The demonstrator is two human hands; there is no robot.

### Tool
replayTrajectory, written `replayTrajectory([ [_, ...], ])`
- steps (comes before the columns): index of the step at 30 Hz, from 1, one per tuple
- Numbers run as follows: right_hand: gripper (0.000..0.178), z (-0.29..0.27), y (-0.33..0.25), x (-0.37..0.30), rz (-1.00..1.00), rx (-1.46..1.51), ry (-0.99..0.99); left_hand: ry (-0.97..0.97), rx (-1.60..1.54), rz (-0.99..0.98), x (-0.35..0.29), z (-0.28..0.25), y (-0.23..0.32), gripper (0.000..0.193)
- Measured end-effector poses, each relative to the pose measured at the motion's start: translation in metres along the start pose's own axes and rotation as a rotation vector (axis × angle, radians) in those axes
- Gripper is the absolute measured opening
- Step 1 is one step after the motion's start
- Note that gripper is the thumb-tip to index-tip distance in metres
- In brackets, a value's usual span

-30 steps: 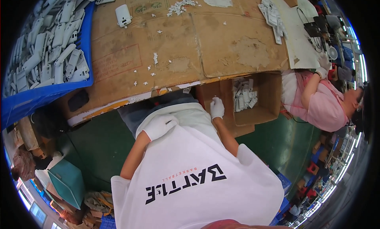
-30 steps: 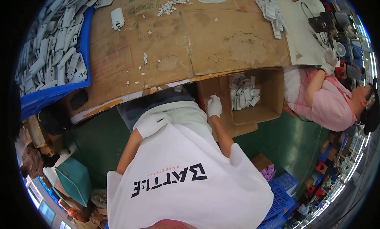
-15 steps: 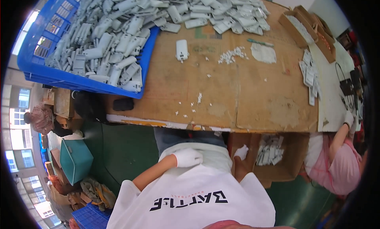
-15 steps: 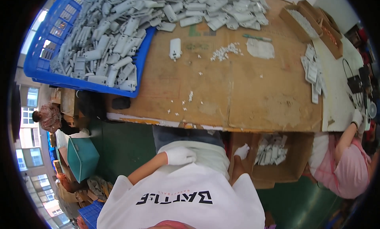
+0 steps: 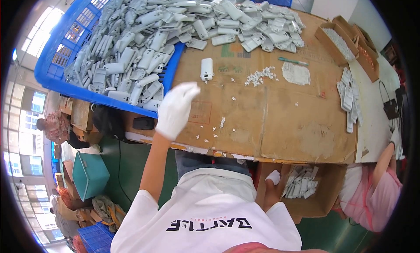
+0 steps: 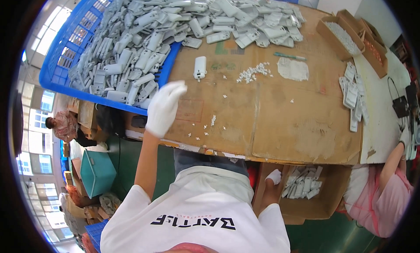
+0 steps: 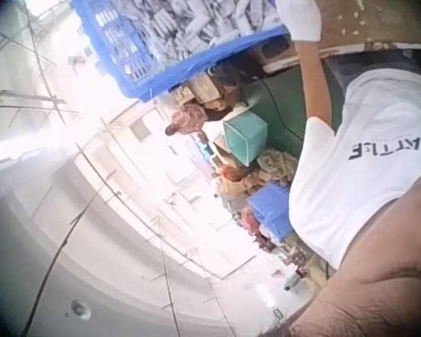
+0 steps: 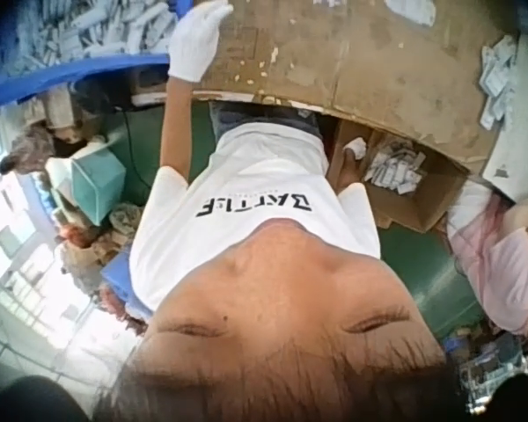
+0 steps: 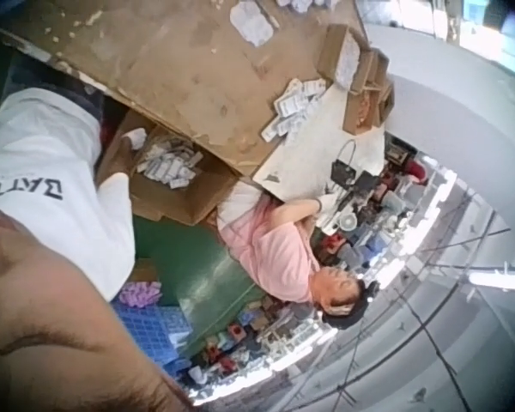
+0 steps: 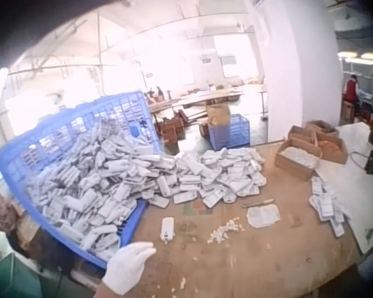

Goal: The person assembles small white plastic components into a larger housing component by hand at a factory workbench.

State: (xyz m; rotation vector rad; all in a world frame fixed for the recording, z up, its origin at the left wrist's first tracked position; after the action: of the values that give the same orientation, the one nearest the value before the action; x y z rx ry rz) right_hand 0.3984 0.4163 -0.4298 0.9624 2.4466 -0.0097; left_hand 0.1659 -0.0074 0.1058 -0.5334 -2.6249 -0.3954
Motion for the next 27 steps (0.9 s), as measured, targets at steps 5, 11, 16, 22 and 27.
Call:
replayTrajectory([
  [5,0.018,0.036,-0.006,0.041,0.057,-0.157,0.034,-0.179,0.226,0.132,0.056,0.061,-0.093,0.047],
  [11,0.018,-0.054,-0.034,-0.011,-0.178,0.017,-0.067,-0.243,0.254,0.235,0.068,0.085,-0.109,0.039],
  [16,0.029,-0.109,-0.027,-0.092,-0.167,0.331,-0.006,-0.526,0.307,-0.171,0.093,0.098,-0.111,0.033],
  [22,0.017,-0.185,-0.016,-0.153,-0.653,0.415,0.174,-0.350,0.328,-0.514,0.075,0.105,-0.125,0.037],
  [27,0.012,-0.400,-0.071,-0.262,-1.063,0.947,0.384,0.023,-0.244,-0.708,0.041,0.068,-0.079,0.020],
])
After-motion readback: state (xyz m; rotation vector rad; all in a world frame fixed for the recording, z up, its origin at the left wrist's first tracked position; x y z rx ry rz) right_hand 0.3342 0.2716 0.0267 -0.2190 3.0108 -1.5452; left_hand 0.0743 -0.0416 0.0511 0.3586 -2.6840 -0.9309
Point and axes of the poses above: each hand's wrist, its own x-axis towards the middle knuckle, its own z-axis out of the palm, y = z × x, the point moved 2 cm from there along x, towards the middle knuckle, and after that the axes turned 4 degrees about -z, right-handed, at the moved point
